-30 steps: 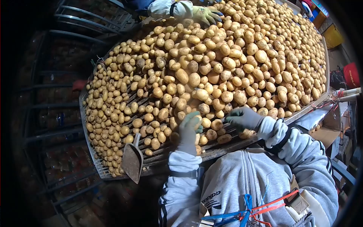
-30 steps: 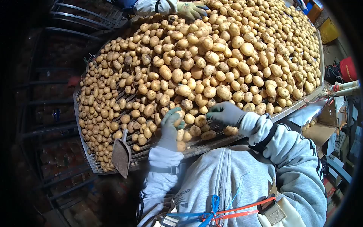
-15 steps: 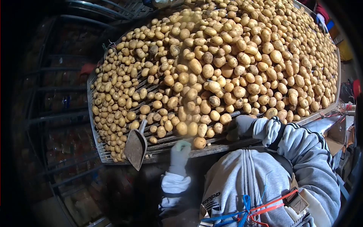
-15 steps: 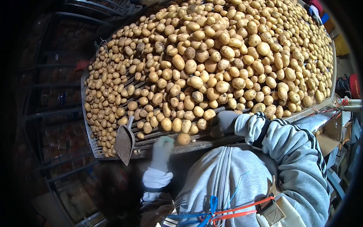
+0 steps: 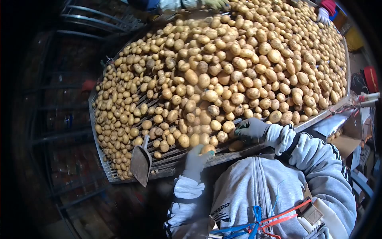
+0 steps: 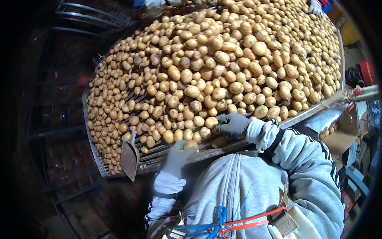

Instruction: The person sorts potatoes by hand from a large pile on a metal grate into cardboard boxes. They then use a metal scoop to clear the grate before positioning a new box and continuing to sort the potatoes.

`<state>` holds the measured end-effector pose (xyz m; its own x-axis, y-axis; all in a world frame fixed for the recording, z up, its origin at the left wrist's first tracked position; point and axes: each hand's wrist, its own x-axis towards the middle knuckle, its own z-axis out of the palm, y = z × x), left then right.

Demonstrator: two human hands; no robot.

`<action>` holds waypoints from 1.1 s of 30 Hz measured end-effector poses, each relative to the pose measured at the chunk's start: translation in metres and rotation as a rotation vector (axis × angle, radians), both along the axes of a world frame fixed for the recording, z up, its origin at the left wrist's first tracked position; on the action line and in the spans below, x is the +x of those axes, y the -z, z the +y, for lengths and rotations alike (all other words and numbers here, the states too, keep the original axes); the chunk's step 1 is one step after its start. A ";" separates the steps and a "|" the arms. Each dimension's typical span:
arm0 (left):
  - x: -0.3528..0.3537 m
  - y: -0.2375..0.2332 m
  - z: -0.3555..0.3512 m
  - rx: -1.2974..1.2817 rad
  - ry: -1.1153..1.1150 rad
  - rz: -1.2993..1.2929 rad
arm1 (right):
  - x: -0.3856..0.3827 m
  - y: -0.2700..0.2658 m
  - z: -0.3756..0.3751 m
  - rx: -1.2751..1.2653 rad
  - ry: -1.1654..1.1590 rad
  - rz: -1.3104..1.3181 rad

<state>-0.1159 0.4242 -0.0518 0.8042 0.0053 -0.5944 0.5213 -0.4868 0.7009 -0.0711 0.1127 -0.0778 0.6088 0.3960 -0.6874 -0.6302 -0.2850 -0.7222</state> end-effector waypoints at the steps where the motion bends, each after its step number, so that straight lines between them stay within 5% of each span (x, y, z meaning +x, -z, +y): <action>1: 0.001 0.002 -0.005 -0.098 -0.099 0.039 | -0.001 0.003 -0.007 -0.017 0.019 -0.110; 7: 0.052 -0.054 -0.065 -0.255 -0.255 -0.178 | -0.010 0.002 -0.030 -0.073 0.044 -0.123; 9: 0.052 -0.053 -0.071 -0.283 -0.109 -0.321 | -0.015 0.012 -0.038 -0.025 0.120 -0.191; 13: 0.017 0.006 -0.060 0.124 0.375 -0.182 | -0.025 0.000 -0.065 -0.033 0.206 -0.171; 17: 0.005 0.015 -0.090 0.260 0.512 -0.031 | -0.030 0.014 -0.071 -0.084 0.226 -0.289; 21: 0.012 0.025 -0.095 0.264 0.585 -0.027 | -0.018 0.011 -0.037 -0.323 0.031 -0.780; 22: 0.013 0.025 -0.098 0.287 0.622 -0.064 | -0.016 0.000 -0.035 -0.315 -0.103 -0.727; 25: 0.009 0.031 -0.100 0.233 0.557 -0.037 | -0.013 0.017 -0.017 -0.424 -0.157 -0.852; 29: 0.001 0.042 -0.097 0.162 0.482 0.039 | 0.018 -0.008 -0.018 -0.405 -0.486 -0.681; 33: 0.008 0.022 -0.108 0.107 0.446 0.021 | 0.016 0.015 -0.031 -0.204 -0.152 -0.582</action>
